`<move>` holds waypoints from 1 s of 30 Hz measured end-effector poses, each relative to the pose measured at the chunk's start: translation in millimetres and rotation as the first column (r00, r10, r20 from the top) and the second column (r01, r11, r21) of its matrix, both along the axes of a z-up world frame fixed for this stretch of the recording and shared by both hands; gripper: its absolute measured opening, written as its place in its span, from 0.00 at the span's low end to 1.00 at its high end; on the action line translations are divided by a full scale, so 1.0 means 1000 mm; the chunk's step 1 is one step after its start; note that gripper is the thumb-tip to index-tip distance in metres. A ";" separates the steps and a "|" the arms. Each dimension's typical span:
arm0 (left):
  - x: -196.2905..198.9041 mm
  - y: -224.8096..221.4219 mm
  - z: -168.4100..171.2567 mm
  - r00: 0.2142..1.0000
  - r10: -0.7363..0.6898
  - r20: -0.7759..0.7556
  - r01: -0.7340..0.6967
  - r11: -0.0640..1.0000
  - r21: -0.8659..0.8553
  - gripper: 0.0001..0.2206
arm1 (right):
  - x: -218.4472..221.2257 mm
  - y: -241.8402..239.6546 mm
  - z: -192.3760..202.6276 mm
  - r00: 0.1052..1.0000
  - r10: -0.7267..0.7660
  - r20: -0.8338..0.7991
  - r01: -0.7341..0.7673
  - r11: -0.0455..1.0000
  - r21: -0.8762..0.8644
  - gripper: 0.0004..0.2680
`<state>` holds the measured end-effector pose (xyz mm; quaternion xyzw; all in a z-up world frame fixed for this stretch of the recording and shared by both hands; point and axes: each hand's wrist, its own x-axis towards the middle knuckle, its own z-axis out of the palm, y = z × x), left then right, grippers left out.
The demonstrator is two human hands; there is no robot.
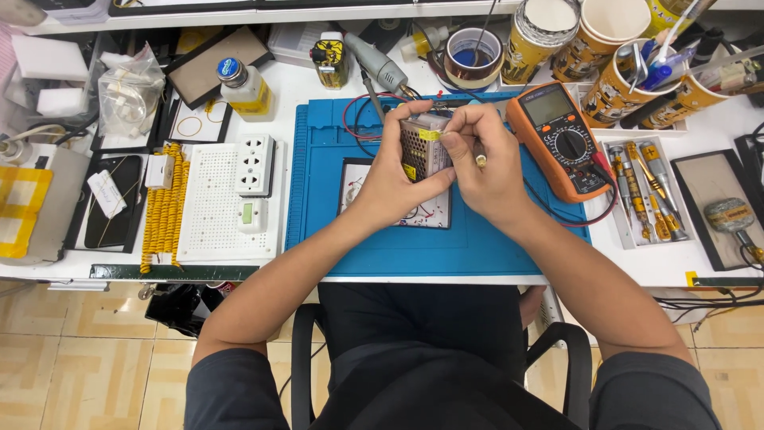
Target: Disassembling and inspecting an electronic power supply unit using a screwdriver and multimeter
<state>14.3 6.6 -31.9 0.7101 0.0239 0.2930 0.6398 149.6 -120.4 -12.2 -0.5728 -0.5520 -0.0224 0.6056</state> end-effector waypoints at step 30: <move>-0.009 -0.007 0.017 0.997 0.065 0.046 -0.070 0.991 0.114 0.41 | -0.008 -0.006 0.010 0.996 0.074 0.046 -0.079 0.991 0.110 0.03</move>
